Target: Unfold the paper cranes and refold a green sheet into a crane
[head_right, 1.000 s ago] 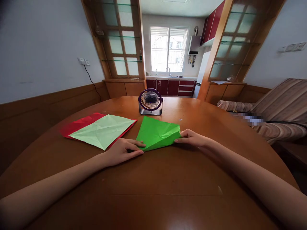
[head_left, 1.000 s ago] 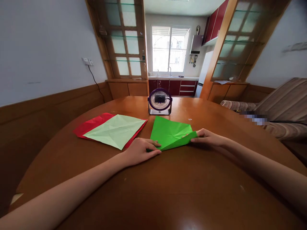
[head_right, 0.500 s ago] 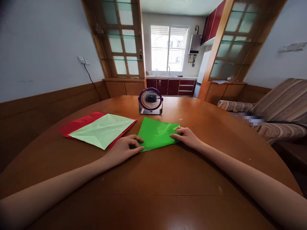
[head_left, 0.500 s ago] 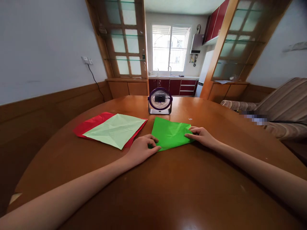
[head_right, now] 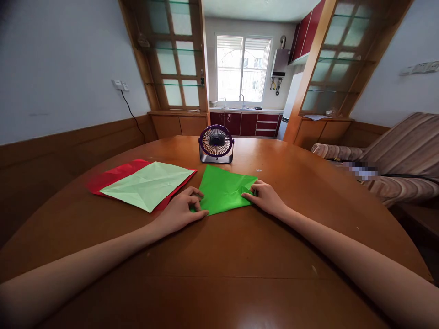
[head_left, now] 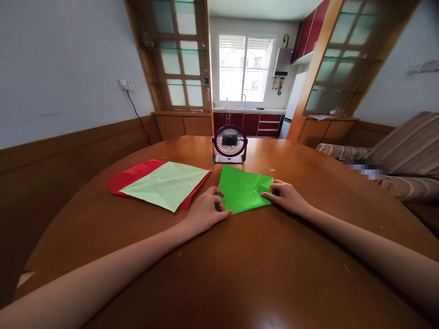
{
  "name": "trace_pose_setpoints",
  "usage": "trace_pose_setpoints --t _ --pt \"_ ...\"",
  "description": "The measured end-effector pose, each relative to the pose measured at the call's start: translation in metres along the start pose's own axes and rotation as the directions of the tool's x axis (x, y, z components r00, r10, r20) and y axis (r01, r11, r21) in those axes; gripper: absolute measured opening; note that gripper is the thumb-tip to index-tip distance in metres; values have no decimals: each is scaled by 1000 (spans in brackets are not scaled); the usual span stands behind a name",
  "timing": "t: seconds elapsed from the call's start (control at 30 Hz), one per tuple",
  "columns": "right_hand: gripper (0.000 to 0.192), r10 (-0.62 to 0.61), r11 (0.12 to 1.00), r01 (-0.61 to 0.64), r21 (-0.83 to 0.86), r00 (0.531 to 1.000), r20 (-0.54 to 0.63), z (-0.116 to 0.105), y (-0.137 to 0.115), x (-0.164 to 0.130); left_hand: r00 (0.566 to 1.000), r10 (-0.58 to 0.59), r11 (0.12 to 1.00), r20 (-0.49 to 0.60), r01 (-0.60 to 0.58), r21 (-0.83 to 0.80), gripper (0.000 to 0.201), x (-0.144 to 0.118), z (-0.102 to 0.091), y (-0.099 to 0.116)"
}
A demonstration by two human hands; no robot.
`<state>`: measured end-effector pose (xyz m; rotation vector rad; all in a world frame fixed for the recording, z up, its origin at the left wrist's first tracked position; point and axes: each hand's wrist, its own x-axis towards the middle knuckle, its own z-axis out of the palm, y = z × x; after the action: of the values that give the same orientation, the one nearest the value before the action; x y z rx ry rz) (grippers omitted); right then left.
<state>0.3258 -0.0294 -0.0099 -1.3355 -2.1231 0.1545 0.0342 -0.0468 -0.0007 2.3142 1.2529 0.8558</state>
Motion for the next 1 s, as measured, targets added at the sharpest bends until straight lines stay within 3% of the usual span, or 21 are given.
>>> trace_pose_setpoints --t 0.17,0.4,0.67,1.0 --pt "47 26 996 -24 -88 999 24 1 1 1 1000 -13 999 9 13 -45 23 1 1 -3" --pt "50 4 999 -2 -46 1000 27 -1 3 1 999 -1 989 50 9 -145 17 1 2 -11" --pt "48 143 988 -144 49 989 30 -7 16 0 990 -2 963 140 40 -266 17 3 1 -12" --pt "37 90 993 -92 73 995 33 -2 17 -1 965 81 965 251 -14 -261 11 14 -8 -25"
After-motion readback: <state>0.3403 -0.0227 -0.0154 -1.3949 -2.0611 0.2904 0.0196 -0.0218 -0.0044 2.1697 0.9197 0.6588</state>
